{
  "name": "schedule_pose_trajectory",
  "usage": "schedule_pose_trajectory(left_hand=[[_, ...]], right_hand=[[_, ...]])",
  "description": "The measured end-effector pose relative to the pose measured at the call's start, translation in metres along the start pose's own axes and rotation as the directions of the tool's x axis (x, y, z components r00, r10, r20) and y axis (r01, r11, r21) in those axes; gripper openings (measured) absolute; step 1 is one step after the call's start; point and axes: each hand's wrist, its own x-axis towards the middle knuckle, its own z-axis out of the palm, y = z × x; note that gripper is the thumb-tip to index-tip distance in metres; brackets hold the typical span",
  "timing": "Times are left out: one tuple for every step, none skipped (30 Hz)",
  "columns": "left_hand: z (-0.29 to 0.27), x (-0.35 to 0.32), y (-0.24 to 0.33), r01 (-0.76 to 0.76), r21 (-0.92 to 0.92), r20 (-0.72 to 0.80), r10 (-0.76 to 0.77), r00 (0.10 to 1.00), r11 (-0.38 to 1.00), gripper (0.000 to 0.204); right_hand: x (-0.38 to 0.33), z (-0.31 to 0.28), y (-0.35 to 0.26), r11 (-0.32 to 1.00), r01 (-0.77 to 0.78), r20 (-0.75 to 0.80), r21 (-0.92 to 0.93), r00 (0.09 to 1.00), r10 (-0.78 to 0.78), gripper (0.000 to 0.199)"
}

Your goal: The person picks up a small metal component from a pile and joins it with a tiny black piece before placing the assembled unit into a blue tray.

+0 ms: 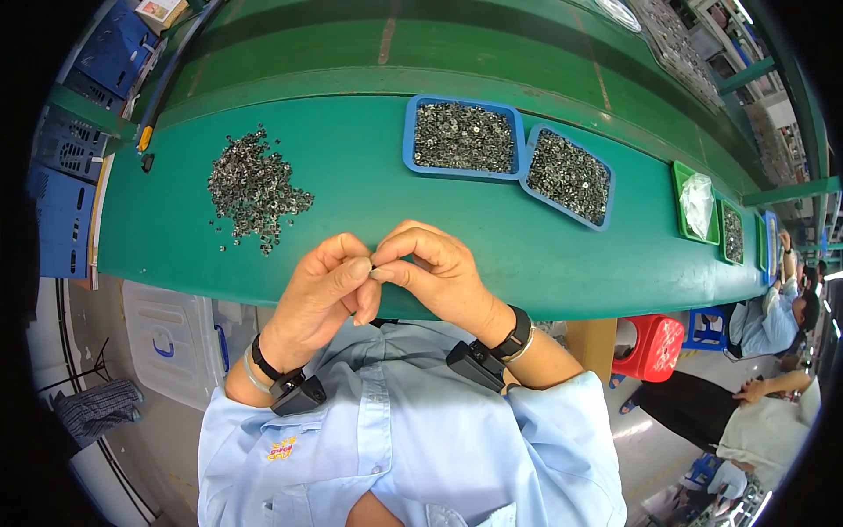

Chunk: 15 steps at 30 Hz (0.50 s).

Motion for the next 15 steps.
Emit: schedule_pose_trajectory(left_hand=[[-0.001,-0.001,0.003,-0.003,-0.001,-0.007,0.003,1.0,1.0,0.022],[-0.003,-0.002,0.008,-0.031,-0.024,-0.048,0.029,0.998,0.999,0.02],[-0.006,-0.003,0.012,-0.056,-0.047,-0.089,0.052,0.995,0.997,0.018],[-0.011,-0.005,0.016,-0.083,-0.069,-0.132,0.073,0.989,0.994,0.016],[-0.018,-0.008,0.021,-0.083,-0.071,-0.138,0.073,0.988,0.994,0.016],[-0.03,-0.012,0.027,-0.188,-0.091,-0.223,0.164,0.961,0.978,0.016],[-0.04,-0.017,0.031,-0.293,-0.101,-0.308,0.25,0.918,0.951,0.015],[-0.048,-0.023,0.033,-0.293,-0.105,-0.313,0.249,0.917,0.95,0.015],[-0.057,-0.029,0.034,-0.309,-0.1,-0.341,0.259,0.903,0.946,0.015],[-0.064,-0.034,0.034,-0.325,-0.094,-0.37,0.27,0.889,0.941,0.014],[-0.069,-0.037,0.033,-0.341,-0.089,-0.397,0.28,0.874,0.936,0.014],[-0.072,-0.04,0.03,-0.342,-0.095,-0.401,0.278,0.873,0.935,0.014],[-0.075,-0.042,0.028,-0.334,-0.097,-0.41,0.268,0.872,0.938,0.014],[-0.078,-0.044,0.025,-0.325,-0.1,-0.417,0.257,0.872,0.941,0.014],[-0.08,-0.045,0.023,-0.316,-0.104,-0.426,0.245,0.871,0.943,0.013]], right_hand=[[0.002,-0.001,0.0,0.999,0.014,0.001,-0.035,1.0,-0.013,0.008],[0.004,-0.003,0.0,0.997,0.027,0.003,-0.07,1.0,-0.027,0.008],[0.01,-0.007,-0.002,0.998,0.024,0.007,-0.066,1.0,-0.024,0.008],[0.019,-0.015,-0.005,0.991,-0.001,-0.064,-0.132,0.998,-0.008,0.007],[0.03,-0.022,-0.009,0.98,-0.031,-0.136,-0.198,0.991,0.004,0.007],[0.04,-0.029,-0.012,0.956,-0.124,-0.224,-0.265,0.972,0.064,0.008],[0.05,-0.036,-0.011,0.92,-0.221,-0.314,-0.323,0.942,0.116,0.011],[0.059,-0.047,-0.006,0.919,-0.224,-0.309,-0.323,0.943,0.121,0.011],[0.067,-0.058,0.002,0.823,-0.153,-0.262,-0.547,0.965,0.006,0.013],[0.073,-0.065,0.008,0.674,-0.073,-0.185,-0.735,0.978,-0.096,0.015],[0.076,-0.067,0.013,0.673,-0.073,-0.18,-0.736,0.98,-0.091,0.015],[0.078,-0.068,0.018,0.561,-0.019,-0.114,-0.828,0.984,-0.134,0.016],[0.08,-0.068,0.023,0.437,0.036,-0.042,-0.899,0.985,-0.168,0.016],[0.081,-0.067,0.026,0.303,0.092,0.034,-0.948,0.981,-0.191,0.017],[0.08,-0.061,0.025,0.302,0.094,0.039,-0.949,0.982,-0.183,0.017]])
